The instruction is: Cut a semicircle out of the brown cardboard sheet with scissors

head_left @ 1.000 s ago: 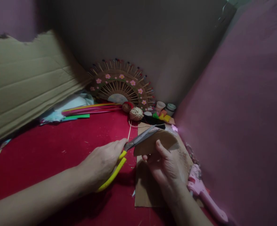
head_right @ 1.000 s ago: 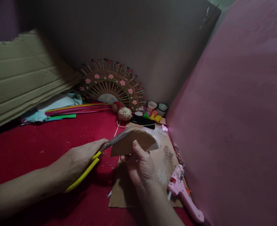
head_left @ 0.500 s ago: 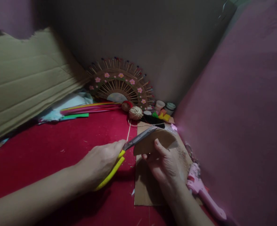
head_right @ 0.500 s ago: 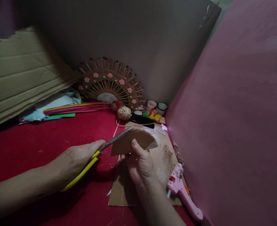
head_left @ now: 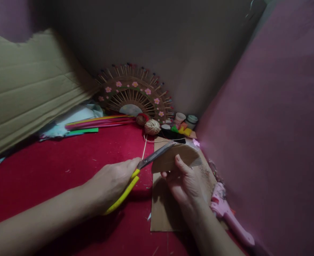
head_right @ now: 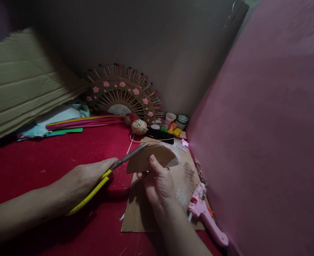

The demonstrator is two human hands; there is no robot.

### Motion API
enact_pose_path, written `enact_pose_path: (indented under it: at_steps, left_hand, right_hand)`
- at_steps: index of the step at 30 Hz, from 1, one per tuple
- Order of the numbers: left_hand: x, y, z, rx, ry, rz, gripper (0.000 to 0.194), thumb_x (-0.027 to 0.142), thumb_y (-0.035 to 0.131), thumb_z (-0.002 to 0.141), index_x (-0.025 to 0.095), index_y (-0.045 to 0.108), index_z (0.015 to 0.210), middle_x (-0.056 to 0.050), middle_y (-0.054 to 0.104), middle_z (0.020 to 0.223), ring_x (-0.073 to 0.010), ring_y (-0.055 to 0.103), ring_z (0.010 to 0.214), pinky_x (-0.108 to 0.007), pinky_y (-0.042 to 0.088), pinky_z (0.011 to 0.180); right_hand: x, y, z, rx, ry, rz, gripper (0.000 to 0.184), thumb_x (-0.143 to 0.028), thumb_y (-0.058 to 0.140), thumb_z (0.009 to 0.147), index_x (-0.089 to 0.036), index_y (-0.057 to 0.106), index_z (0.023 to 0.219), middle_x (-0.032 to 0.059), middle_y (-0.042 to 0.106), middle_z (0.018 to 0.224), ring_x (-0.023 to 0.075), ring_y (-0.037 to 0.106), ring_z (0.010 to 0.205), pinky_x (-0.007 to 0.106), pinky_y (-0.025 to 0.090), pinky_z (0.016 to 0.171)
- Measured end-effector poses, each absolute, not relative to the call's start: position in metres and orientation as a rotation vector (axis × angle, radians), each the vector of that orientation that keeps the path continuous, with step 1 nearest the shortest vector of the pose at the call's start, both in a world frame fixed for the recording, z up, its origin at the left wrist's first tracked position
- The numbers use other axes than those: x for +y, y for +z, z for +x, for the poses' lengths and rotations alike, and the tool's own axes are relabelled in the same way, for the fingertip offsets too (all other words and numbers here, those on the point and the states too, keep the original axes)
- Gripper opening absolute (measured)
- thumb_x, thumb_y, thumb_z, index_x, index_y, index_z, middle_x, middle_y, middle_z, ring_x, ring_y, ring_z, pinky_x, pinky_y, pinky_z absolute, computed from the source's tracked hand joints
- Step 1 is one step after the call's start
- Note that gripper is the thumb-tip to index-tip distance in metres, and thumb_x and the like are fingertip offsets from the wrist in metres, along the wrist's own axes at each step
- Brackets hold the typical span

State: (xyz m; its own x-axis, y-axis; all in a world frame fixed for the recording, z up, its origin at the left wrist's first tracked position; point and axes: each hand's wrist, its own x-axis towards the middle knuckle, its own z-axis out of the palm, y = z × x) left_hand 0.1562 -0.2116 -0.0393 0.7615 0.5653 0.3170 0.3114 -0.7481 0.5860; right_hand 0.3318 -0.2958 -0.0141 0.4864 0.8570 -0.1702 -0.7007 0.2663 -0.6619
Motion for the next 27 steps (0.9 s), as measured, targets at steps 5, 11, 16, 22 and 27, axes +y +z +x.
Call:
enact_pose_path:
  at_steps: [5, 11, 16, 22, 27]
  left_hand:
    - [-0.211, -0.039, 0.154, 0.675, 0.528, 2.599, 0.027, 0.028, 0.032, 0.093, 0.018, 0.054, 0.105, -0.005, 0.061, 0.077, -0.0185, 0.054, 0.061, -0.031, 0.038, 0.056]
    - [-0.209, -0.041, 0.153, 0.711, 0.54, 2.736, 0.023, 0.028, 0.03, 0.092, 0.02, 0.05, 0.099, -0.001, 0.058, 0.066, -0.0151, 0.047, 0.051, -0.029, 0.028, 0.049]
    - [-0.205, -0.041, 0.15, 0.732, 0.475, 2.843, 0.017, 0.027, 0.031, 0.09, 0.021, 0.046, 0.093, 0.001, 0.056, 0.06, -0.0142, 0.046, 0.047, -0.029, 0.022, 0.047]
    - [-0.203, -0.036, 0.148, 0.711, 0.369, 2.979, 0.014, 0.024, 0.032, 0.089, 0.02, 0.046, 0.092, 0.0, 0.057, 0.06, -0.0176, 0.05, 0.048, -0.03, 0.018, 0.047]
    - [-0.202, -0.035, 0.144, 0.687, 0.346, 3.005, 0.016, 0.024, 0.034, 0.087, 0.02, 0.049, 0.093, 0.0, 0.057, 0.058, -0.0175, 0.047, 0.044, -0.031, 0.016, 0.045]
  right_hand:
    - [-0.296, -0.013, 0.331, -0.222, 1.099, -0.758, 0.026, -0.018, 0.082, 0.061, -0.024, 0.069, 0.083, -0.0025, 0.07, 0.08, 0.016, 0.06, 0.07, 0.026, 0.041, 0.047]
    - [-0.297, -0.013, 0.333, -0.208, 1.099, -0.783, 0.024, -0.017, 0.081, 0.061, -0.026, 0.069, 0.08, -0.0031, 0.071, 0.078, 0.0164, 0.06, 0.068, 0.026, 0.041, 0.048]
    - [-0.297, -0.015, 0.333, -0.247, 1.096, -0.795, 0.028, -0.018, 0.081, 0.061, -0.026, 0.07, 0.085, -0.0026, 0.072, 0.078, 0.0159, 0.062, 0.067, 0.025, 0.04, 0.046]
    - [-0.297, -0.011, 0.331, -0.219, 1.088, -0.808, 0.03, -0.018, 0.083, 0.057, -0.023, 0.069, 0.083, -0.0032, 0.073, 0.076, 0.015, 0.062, 0.065, 0.024, 0.041, 0.045]
    - [-0.297, -0.012, 0.332, -0.205, 1.089, -0.789, 0.028, -0.016, 0.082, 0.059, -0.024, 0.069, 0.082, -0.0037, 0.073, 0.074, 0.0146, 0.062, 0.064, 0.024, 0.041, 0.046]
